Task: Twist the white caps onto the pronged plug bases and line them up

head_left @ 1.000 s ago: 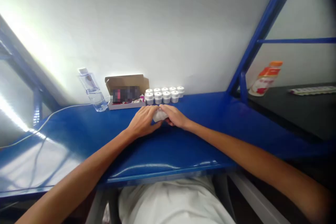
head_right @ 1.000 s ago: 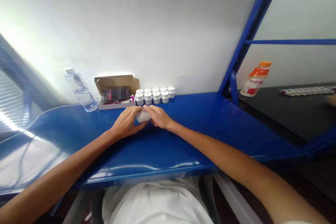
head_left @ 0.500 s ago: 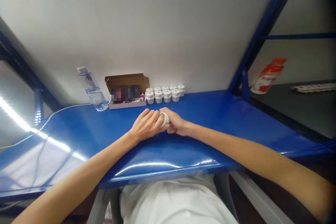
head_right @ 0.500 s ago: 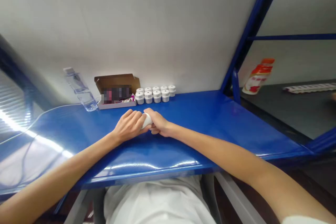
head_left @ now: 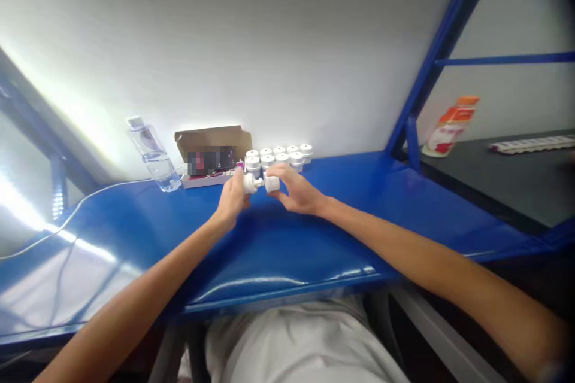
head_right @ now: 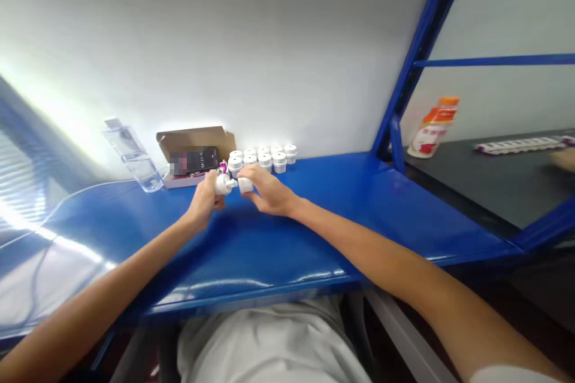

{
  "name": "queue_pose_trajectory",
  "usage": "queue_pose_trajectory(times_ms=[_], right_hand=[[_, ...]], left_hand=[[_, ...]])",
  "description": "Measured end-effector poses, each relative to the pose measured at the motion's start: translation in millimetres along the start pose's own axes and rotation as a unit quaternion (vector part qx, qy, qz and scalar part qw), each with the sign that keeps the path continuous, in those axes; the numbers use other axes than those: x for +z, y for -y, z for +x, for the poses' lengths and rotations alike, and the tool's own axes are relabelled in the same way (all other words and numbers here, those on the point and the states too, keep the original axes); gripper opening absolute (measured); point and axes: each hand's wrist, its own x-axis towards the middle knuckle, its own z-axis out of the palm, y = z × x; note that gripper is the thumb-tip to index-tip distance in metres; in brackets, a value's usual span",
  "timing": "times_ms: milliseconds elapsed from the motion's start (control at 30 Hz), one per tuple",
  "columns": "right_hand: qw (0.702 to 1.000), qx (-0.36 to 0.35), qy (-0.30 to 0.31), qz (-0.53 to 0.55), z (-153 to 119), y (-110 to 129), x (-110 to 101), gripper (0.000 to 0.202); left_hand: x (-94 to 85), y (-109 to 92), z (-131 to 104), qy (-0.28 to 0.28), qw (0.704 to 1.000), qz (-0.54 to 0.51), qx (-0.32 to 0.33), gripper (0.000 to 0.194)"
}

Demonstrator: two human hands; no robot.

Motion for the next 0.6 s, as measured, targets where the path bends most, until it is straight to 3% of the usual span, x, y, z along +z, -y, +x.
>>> queue_pose_trajectory(times_ms=[67,133,200,267,333,400,500,567,600], right_hand=[[0.996,-0.012,-0.037,-0.078,1,-21,-14,0.027],[0.989,0.021,-0.057,-0.132,-2,-45,-27,0.035],[0.975,0.102,-0.099,-0.17,-8,-72,-40,0.038],[0.94,0.227,-0.149,-0.205,-18,-99,-52,0.038],[0.899,0.336,-0.158,-0.23,-30,-123,-61,0.038],[0.876,0.39,-0.139,-0.246,-42,-142,-68,0.039],[0.87,0.412,-0.118,-0.244,-54,-160,-72,0.034],[0.875,0.408,-0.119,-0.231,-57,-165,-71,0.034],[0.877,0.404,-0.121,-0.229,-57,-167,-70,0.036]], left_hand=[[-17.0,-1,13,-0.032,0.997,-0.052,-0.041,0.04],[-35.3,-1,25,-0.052,0.994,-0.087,-0.046,0.031],[-50.7,-2,35,-0.04,0.993,-0.093,-0.059,0.031],[-60.6,-1,40,-0.007,0.995,-0.078,-0.069,0.032],[-65.4,0,43,0.027,0.995,-0.064,-0.073,0.03],[-67.3,1,43,0.055,0.996,-0.035,-0.069,0.03],[-70.3,4,43,0.079,0.991,0.107,-0.031,0.033],[-73.9,4,43,0.074,0.96,0.269,0.018,0.037],[-76.1,3,43,0.065,0.931,0.356,0.043,0.039]])
